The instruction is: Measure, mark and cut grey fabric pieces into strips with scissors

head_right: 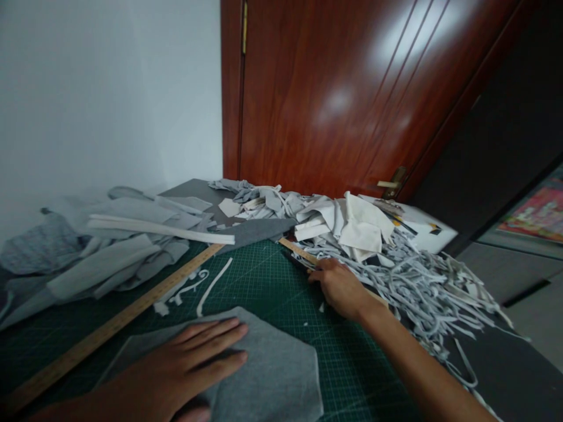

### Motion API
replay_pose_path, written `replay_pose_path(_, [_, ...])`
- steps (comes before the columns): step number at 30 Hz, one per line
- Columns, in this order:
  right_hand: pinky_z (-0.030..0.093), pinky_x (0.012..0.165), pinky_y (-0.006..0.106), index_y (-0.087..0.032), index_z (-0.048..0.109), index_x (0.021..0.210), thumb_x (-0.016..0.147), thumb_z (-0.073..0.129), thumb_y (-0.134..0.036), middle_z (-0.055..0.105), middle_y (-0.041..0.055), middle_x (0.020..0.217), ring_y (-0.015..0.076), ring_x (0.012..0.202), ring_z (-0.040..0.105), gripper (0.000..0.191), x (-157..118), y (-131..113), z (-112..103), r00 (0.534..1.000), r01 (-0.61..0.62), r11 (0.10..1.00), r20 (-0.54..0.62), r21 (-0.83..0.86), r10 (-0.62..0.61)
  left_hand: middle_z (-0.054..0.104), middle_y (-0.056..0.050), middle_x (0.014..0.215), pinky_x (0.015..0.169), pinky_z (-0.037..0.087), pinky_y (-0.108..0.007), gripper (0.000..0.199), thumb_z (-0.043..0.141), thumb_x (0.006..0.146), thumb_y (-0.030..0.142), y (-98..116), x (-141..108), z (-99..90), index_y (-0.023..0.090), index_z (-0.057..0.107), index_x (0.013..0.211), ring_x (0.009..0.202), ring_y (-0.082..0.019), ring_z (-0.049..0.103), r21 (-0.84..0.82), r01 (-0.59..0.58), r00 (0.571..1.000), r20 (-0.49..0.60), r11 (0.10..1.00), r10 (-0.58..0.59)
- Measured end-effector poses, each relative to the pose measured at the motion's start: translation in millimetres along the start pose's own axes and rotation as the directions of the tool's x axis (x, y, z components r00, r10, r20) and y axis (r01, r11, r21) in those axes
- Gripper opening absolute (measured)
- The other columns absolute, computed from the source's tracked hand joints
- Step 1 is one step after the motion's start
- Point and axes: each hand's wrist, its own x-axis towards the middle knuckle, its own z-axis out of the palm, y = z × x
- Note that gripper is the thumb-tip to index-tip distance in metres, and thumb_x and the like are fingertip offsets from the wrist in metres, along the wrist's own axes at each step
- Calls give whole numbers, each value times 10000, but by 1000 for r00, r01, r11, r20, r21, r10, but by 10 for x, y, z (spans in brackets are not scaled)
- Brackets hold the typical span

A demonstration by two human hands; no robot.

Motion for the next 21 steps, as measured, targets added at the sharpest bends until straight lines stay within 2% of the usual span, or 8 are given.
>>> replay_pose_path(2, [479, 1110, 570, -193, 834, 1075, 920, 563, -9, 743, 180, 1271, 371, 1228, 658, 362, -36, -67, -11, 999, -10, 1000, -32, -8, 9, 495, 70, 1672, 1316, 355, -452, 742, 734, 871, 208, -23, 32, -5, 480, 564, 1540, 1525, -300, 507, -12, 10, 999, -52, 1000, -11])
replay_pose_path(4, [519, 1081, 487, -215, 801, 1158, 976, 633, -124, 741, 140, 1279, 322, 1197, 679, 264, -62, -267, 6, 999, 39, 998, -19, 51, -38, 616, 52, 1580, 1267, 410, -424, 629, 645, 906, 214, -55, 133, -55, 443, 610, 1490, 1444, -280, 582, -17, 60, 989, -131, 998, -61])
replay_pose_path(6, [556, 1008, 430, -198, 773, 1211, 1061, 623, -268, 750, 128, 1192, 286, 1105, 709, 223, -58, -544, 47, 996, 73, 958, 22, 277, -82, 704, -15, 1437, 1195, 461, -438, 475, 570, 922, 224, -91, 291, -143, 363, 686, 1361, 1344, -289, 630, -6, 142, 970, -196, 990, -140])
replay_pose_path(9, [552, 1014, 444, -155, 708, 1352, 1039, 692, -417, 700, 156, 1215, 305, 1123, 686, 408, 10, -914, 134, 989, 61, 912, 95, 406, -109, 719, -94, 1175, 1031, 523, -454, 269, 606, 853, 222, -154, 536, -261, 250, 720, 1095, 1169, -319, 669, 37, 249, 959, -153, 968, -240])
replay_pose_path(11, [540, 1028, 456, -147, 697, 1367, 998, 749, -386, 668, 159, 1207, 318, 1155, 661, 443, 72, -1055, 192, 986, 29, 905, 135, 425, -95, 691, -72, 1047, 904, 526, -402, 208, 642, 758, 164, -203, 643, -279, 236, 674, 950, 1044, -296, 675, 32, 299, 951, -87, 954, -296])
replay_pose_path(13, [538, 1010, 436, -176, 731, 1289, 944, 793, -265, 658, 127, 1175, 301, 1139, 656, 361, 125, -1114, 241, 986, 14, 884, 139, 467, -89, 665, -40, 982, 825, 493, -351, 207, 639, 702, 107, -246, 695, -247, 235, 625, 865, 958, -256, 661, -1, 308, 950, -49, 951, -308])
replay_pose_path(16, [526, 988, 395, -204, 765, 1114, 868, 820, -150, 670, 86, 1166, 269, 1119, 656, 258, 168, -1118, 283, 988, 49, 826, 96, 562, -124, 640, -13, 924, 783, 447, -325, 183, 631, 719, 96, -272, 713, -180, 232, 603, 839, 904, -226, 633, -53, 282, 956, -64, 958, -285])
replay_pose_path(21, [503, 789, 330, -211, 749, 1079, 928, 770, -265, 739, 26, 993, 214, 873, 652, 161, 184, -1064, 286, 980, 62, 755, 105, 653, -171, 629, 25, 864, 788, 436, -316, 171, 574, 783, 117, -230, 746, -214, 235, 606, 903, 852, -194, 607, -239, 192, 967, -120, 952, -225])
